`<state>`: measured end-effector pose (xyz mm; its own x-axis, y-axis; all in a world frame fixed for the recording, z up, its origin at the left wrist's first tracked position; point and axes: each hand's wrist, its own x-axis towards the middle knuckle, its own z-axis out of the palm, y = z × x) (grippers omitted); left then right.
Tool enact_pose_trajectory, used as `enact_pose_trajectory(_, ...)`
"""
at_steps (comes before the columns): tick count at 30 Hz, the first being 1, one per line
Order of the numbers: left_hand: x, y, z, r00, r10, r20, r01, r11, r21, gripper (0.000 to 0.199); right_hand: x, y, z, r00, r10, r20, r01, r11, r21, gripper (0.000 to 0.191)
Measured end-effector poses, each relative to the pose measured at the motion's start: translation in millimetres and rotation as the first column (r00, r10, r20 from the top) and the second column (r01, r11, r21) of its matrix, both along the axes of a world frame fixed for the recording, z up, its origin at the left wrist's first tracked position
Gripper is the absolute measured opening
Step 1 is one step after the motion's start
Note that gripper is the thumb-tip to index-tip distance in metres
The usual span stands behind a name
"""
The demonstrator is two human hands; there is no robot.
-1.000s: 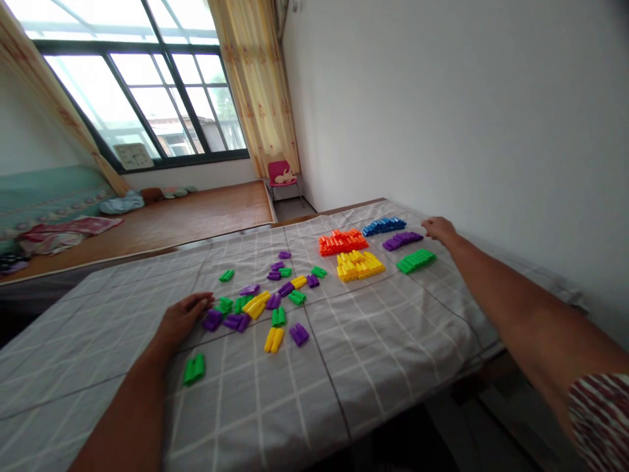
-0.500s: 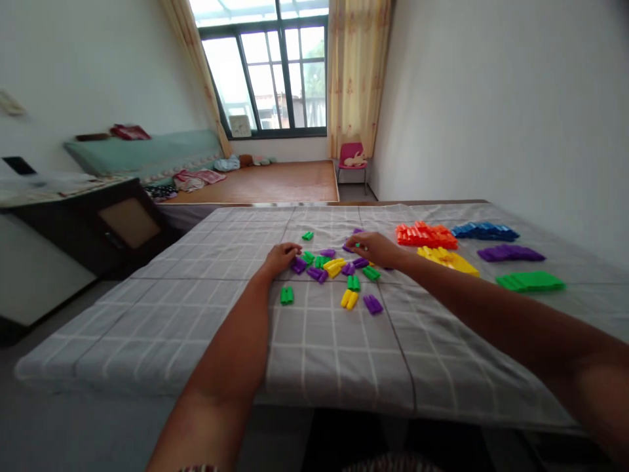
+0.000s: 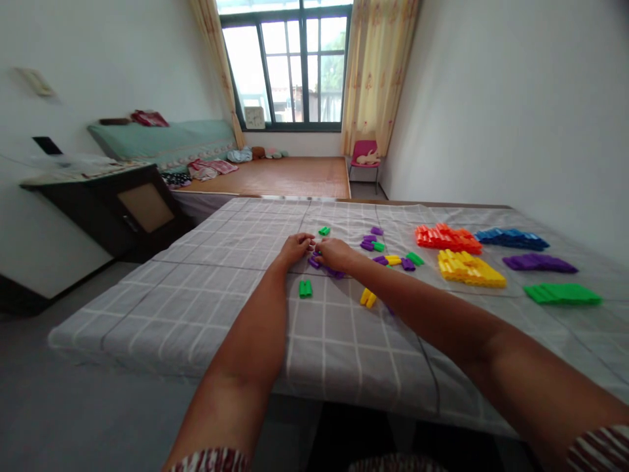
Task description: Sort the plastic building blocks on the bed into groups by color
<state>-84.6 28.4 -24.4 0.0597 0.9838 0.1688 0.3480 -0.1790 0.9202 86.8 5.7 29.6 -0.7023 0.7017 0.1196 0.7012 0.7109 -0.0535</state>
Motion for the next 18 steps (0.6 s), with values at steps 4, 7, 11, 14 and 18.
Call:
enact_pose_trajectory(4,0.8,-1.0,0.7,0.996,-0.019,-0.090,0.023,0.999,0.048,0.024,5.3,-6.9,4.2,0.999,0.017,-0.046,-0.014,0.998,0.062,0.029)
enact_pose_trajectory(7,7.1,-1.4,3.5,0.995,0.002,-0.102,0.001,1.000,0.031,0.026,23.3,-6.5,9.1,0.999,-0.028,-0.047,0.034,0.990,0.135,0.029)
enact_pose_trajectory(11,22.6,-3.6,8.7,0.978,-0.015,-0.209,0.054,0.981,0.184,0.027,44.5,-2.7,8.7,0.999,0.024,-0.049,-0.024,1.000,-0.012,0.035)
enact_pose_trajectory(14,30.8,-5.0,8.6,0.938,-0.077,-0.338,0.169,0.953,0.251,0.029,54.0,2.1,8.1,0.993,0.045,-0.106,-0.059,0.989,-0.135,0.037)
enact_pose_trajectory(18,28.1,-2.2,3.9,0.932,-0.060,-0.358,0.156,0.957,0.244,0.037,60.2,8.9,7.3,0.993,0.039,-0.107,-0.059,0.981,-0.184,0.035)
